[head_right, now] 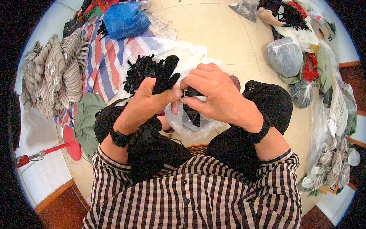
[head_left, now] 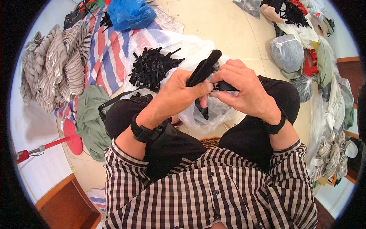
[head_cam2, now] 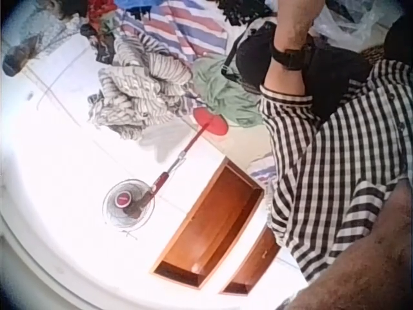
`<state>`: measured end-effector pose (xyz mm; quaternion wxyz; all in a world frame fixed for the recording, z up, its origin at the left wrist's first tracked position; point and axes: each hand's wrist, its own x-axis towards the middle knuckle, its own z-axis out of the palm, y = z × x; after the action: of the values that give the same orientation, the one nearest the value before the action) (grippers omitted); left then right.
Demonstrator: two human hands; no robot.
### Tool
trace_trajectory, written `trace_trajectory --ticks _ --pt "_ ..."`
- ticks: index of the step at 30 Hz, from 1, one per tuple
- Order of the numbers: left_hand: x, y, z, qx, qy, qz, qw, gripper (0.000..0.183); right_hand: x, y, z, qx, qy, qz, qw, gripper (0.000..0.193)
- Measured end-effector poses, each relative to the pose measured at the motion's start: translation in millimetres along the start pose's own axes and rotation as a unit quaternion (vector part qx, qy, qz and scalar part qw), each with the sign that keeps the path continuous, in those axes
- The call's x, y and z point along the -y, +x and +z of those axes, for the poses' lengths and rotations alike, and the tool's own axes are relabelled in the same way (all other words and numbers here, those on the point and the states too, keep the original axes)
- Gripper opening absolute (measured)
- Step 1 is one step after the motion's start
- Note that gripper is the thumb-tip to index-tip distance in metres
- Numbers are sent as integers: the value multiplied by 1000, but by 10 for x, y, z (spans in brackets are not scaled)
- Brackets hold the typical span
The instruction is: The recorder threads black Velcro straps through plastic buckles and organizes them.
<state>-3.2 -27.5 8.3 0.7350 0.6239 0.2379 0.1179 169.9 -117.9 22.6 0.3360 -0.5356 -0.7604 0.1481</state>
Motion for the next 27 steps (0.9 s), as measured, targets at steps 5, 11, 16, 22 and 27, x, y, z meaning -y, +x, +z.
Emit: trace_trajectory --ticks 5,11,16,22,27 --pt "-80 -32 -18 -9 -71 -81 994 13 12 -6 -34 -3 5 4 1000 23" --pt "-124 -76 -23 -25 -118 -91 989 15 -27 -37 -6 -38 -8 -11 999 21" --pt "-194 -101 -25 -27 -125 -81 988 17 48 -34 -31 -73 65 37 995 19" --pt "-237 -107 -67 -5 -137 -72 988 20 119 -26 -60 -89 107 59 989 23" --pt "-225 -107 -73 -3 -147 -62 987 21 161 -26 -55 -99 134 83 983 23"
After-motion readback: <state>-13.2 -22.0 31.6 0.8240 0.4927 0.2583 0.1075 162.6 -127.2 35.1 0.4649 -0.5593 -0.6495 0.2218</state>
